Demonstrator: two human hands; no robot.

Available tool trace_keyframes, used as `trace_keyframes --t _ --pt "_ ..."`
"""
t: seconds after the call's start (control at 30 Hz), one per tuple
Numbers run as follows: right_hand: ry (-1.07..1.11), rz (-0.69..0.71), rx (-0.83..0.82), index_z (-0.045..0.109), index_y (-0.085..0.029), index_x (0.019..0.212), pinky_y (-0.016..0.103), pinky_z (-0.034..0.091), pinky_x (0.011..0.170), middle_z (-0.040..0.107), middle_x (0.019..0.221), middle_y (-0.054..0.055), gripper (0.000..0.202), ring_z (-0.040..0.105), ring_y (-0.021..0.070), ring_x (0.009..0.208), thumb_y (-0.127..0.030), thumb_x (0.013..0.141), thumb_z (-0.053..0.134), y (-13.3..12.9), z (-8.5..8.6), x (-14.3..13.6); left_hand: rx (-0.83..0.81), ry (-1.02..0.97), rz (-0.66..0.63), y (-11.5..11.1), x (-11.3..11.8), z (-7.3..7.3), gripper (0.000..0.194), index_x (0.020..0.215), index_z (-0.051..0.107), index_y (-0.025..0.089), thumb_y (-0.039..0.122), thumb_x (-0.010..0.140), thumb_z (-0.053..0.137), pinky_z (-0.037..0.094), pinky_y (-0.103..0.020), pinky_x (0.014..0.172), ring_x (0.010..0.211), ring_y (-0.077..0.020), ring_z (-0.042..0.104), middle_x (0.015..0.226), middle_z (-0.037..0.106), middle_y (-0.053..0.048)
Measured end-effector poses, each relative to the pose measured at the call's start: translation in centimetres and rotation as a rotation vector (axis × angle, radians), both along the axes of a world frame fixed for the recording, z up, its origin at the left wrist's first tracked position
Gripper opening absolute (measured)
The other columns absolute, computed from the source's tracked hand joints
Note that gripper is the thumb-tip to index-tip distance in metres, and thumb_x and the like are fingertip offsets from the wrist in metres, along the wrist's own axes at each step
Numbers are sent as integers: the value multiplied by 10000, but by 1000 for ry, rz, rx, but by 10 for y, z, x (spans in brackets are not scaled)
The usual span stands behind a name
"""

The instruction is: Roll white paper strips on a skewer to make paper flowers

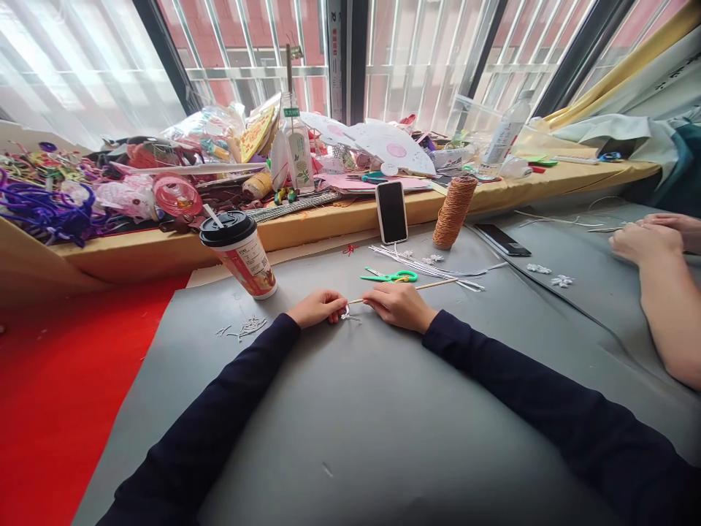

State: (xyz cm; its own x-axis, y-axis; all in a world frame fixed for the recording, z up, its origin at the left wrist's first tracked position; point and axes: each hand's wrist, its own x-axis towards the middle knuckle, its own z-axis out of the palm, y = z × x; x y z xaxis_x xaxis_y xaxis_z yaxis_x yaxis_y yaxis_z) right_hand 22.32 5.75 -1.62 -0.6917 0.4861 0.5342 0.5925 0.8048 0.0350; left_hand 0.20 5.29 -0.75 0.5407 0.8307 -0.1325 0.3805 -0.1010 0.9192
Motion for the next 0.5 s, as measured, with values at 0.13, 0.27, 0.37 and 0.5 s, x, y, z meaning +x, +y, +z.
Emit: trace_keyframes --t 0.13,0.27,0.37,0.5 --pt "-7 -13 4 602 -199 911 231 264 569 571 707 20 244 486 109 671 -309 863 389 0 1 -1 25 34 19 -1 1 -1 320 709 535 130 437 755 458 393 -187 491 491 -67 463 574 501 23" --pt "6 -11 18 606 -202 903 228 266 572 566 699 21 252 483 106 667 -320 865 387 0 -1 -1 51 66 22 -2 2 -1 301 712 538 134 418 759 452 380 -180 480 470 -65 453 534 493 30" --pt "11 -4 31 609 -206 905 227 272 578 565 698 20 252 482 105 668 -322 865 390 0 -1 -1 57 66 7 -2 1 -1 299 723 550 132 412 760 452 385 -178 479 473 -66 458 541 505 24" --pt "-3 7 35 604 -214 915 225 289 598 569 732 23 236 493 110 700 -300 866 389 1 -1 -1 57 53 -17 0 -1 -1 305 741 560 129 419 751 467 400 -185 489 489 -73 479 559 525 16"
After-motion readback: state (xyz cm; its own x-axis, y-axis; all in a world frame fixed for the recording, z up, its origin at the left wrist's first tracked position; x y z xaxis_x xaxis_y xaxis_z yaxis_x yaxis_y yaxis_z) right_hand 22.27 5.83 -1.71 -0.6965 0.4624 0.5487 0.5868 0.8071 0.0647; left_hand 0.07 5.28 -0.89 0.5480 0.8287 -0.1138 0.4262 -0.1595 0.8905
